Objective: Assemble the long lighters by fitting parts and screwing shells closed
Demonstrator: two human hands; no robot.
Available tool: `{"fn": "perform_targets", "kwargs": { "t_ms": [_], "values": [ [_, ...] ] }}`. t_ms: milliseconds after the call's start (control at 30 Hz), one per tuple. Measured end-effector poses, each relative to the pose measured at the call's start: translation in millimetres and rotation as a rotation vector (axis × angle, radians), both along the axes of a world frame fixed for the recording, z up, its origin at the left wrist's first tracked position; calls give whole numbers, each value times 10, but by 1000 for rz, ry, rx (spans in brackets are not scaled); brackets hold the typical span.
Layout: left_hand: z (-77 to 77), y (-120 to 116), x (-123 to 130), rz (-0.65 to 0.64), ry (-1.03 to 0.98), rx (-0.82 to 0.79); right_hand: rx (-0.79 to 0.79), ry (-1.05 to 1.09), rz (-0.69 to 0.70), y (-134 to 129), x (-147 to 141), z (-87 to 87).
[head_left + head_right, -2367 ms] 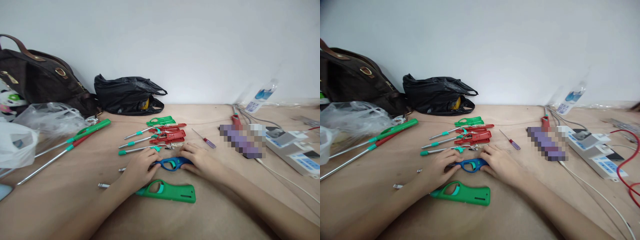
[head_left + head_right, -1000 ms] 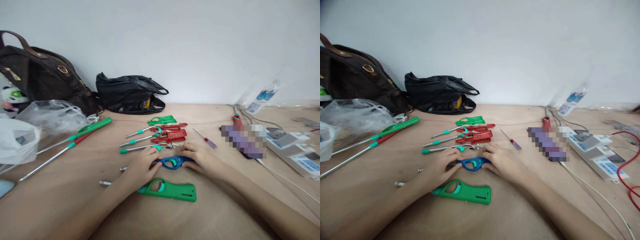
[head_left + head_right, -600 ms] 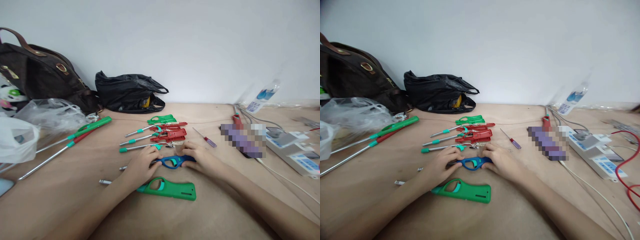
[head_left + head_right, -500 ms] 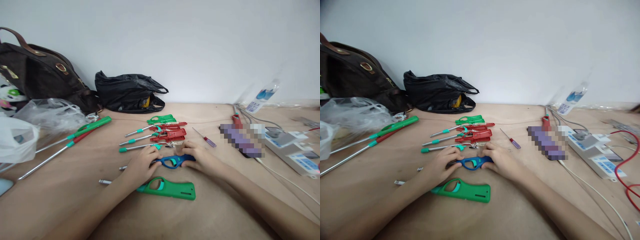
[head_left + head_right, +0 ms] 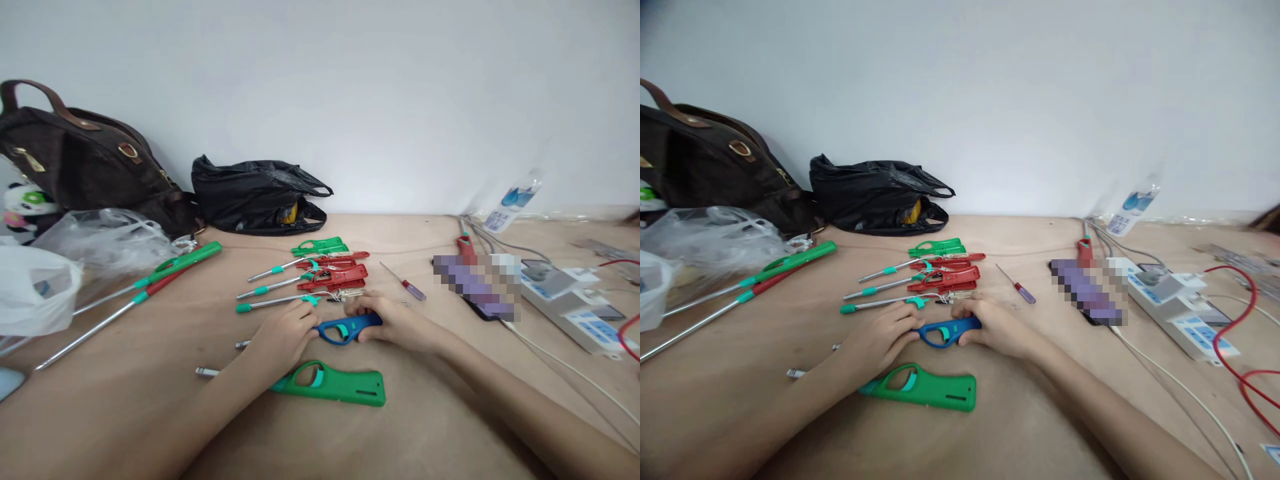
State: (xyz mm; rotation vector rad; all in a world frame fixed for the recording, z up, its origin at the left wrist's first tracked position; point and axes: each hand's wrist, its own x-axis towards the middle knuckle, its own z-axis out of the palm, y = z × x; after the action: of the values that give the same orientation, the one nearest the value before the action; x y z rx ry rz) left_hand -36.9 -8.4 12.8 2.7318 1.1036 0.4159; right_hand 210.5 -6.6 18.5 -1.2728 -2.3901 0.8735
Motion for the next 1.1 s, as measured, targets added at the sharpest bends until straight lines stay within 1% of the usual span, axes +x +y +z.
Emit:
{"fn": "perform_targets", "kwargs": {
  "t_ms": [167,233,300,400,467,533,700,767,867,1100],
  "values": [
    [2,-7,-29,16,-54,-91,21,-51,-14,-38,-18,45],
    [9,-33,-26,15,-65,-105,-2,-47,-24,-75,-24,61],
    [19,-63,-15,14,-80,-91,-39,-42,-57,-105,-31,78],
    [35,-90,-6,-3,-108,-2,-36,-19,-85,-137,-46,120],
    [43,-90,-12,-14,-132,79,11,0,-44,-163,-65,153],
    [52,-89,-22,-26,-144,149,89,-31,-10,-198,-95,173],
    [86,-151,5,-81,-88,266,317,-305,3,-294,-207,121],
    [104,-191,34,-104,-58,276,400,-384,40,-322,-254,86],
    [126,-233,68,-127,-46,268,480,-418,87,-355,-313,54],
    [100,-235,79,-139,-40,271,531,-485,40,-419,-403,-2]
  ]
}}
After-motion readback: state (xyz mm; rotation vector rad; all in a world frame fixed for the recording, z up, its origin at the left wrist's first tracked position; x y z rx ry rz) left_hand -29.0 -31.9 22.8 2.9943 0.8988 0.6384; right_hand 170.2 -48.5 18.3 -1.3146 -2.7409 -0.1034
